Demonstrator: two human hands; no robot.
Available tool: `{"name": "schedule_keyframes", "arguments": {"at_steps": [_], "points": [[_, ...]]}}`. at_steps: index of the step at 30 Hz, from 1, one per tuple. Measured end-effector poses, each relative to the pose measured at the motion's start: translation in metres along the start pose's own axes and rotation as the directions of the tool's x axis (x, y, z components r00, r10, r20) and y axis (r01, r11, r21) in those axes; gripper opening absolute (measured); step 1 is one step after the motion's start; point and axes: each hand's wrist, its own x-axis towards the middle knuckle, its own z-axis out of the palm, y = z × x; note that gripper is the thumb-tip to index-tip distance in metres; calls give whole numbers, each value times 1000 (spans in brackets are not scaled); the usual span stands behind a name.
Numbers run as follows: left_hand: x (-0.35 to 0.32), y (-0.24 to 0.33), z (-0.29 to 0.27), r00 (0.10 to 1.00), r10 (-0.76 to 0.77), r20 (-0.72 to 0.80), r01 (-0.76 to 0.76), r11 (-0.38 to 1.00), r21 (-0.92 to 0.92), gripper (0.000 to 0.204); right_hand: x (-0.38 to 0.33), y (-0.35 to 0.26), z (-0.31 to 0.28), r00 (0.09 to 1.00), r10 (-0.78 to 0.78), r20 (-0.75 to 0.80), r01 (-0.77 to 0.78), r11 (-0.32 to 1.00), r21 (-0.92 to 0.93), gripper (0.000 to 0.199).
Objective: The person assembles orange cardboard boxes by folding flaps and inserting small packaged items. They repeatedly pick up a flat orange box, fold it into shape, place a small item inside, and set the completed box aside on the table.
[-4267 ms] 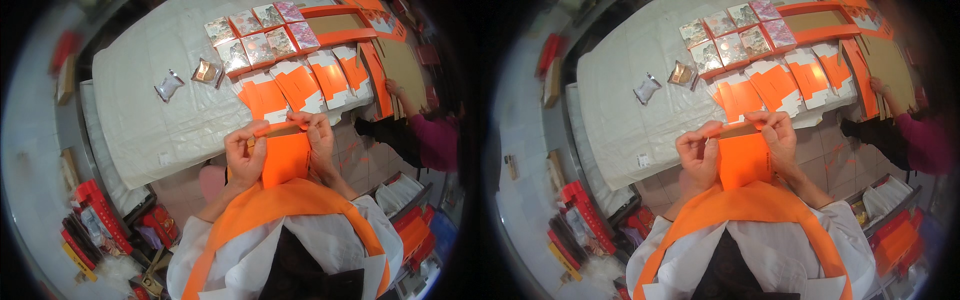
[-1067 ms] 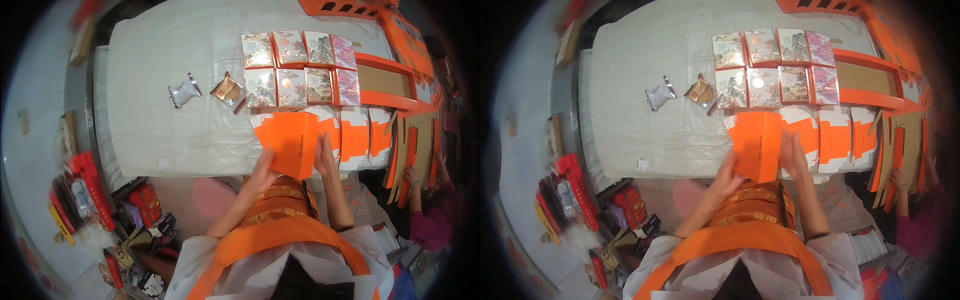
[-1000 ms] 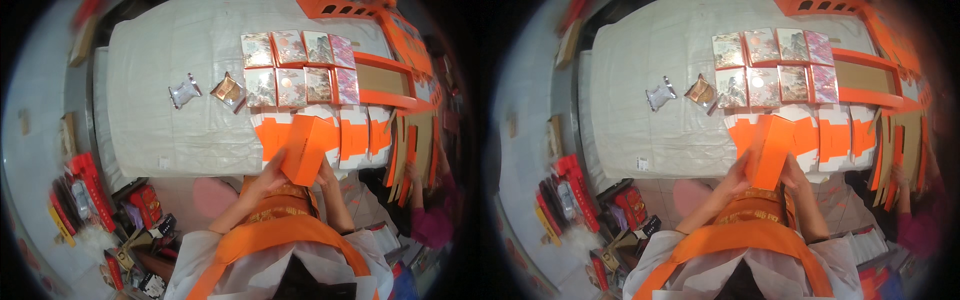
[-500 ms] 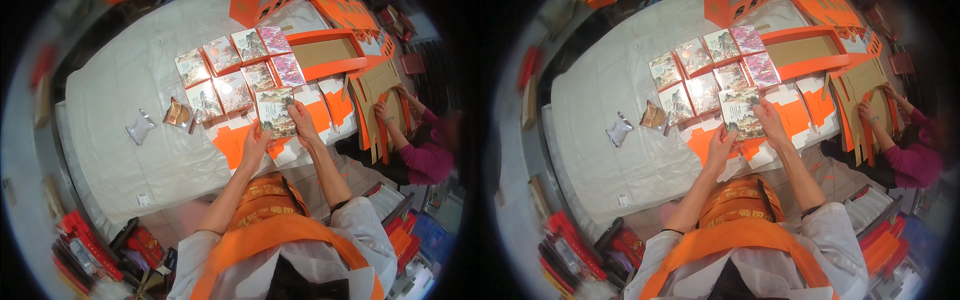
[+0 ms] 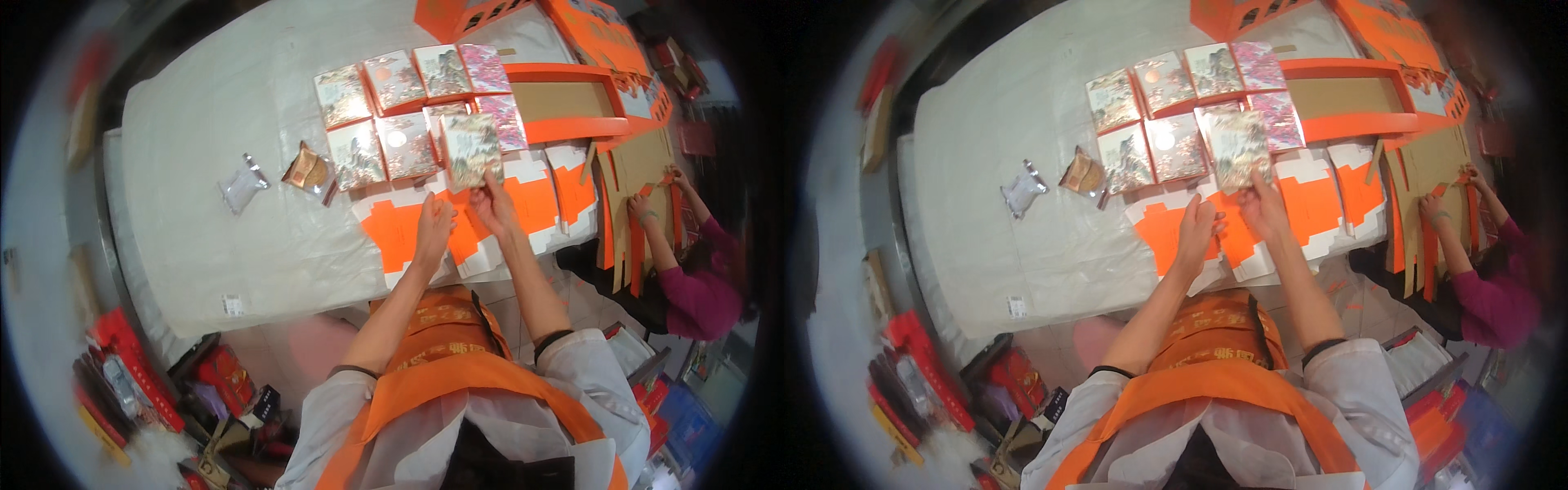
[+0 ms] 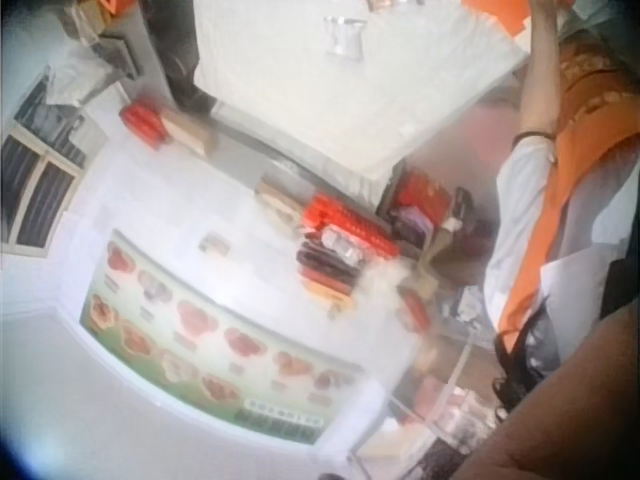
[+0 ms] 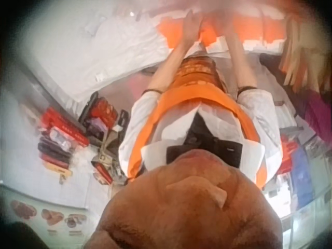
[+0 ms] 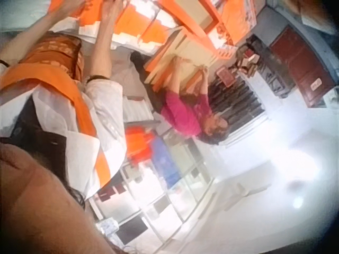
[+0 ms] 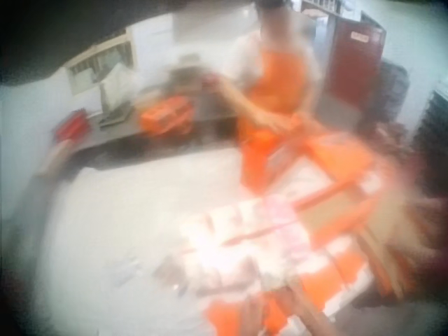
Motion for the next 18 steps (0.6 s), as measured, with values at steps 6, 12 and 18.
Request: {"name": "schedule_keyframes", "arguments": {"at_steps": [6,12,18], "points": [[-41,-5,-108,956,-47,-288,45,999,-14,35,68,2,19,968,81,-236,-81,997,7,17],[-50,-7,-195,898,71,-433,-12,990,138,26,-13,42,-14,913,-233,-335,97,922,-376,25],[-22,-46,-172,947,320,-37,-171,597,784,32,-81,100,-54,838,-425,343,195,-355,-915,48]]}}
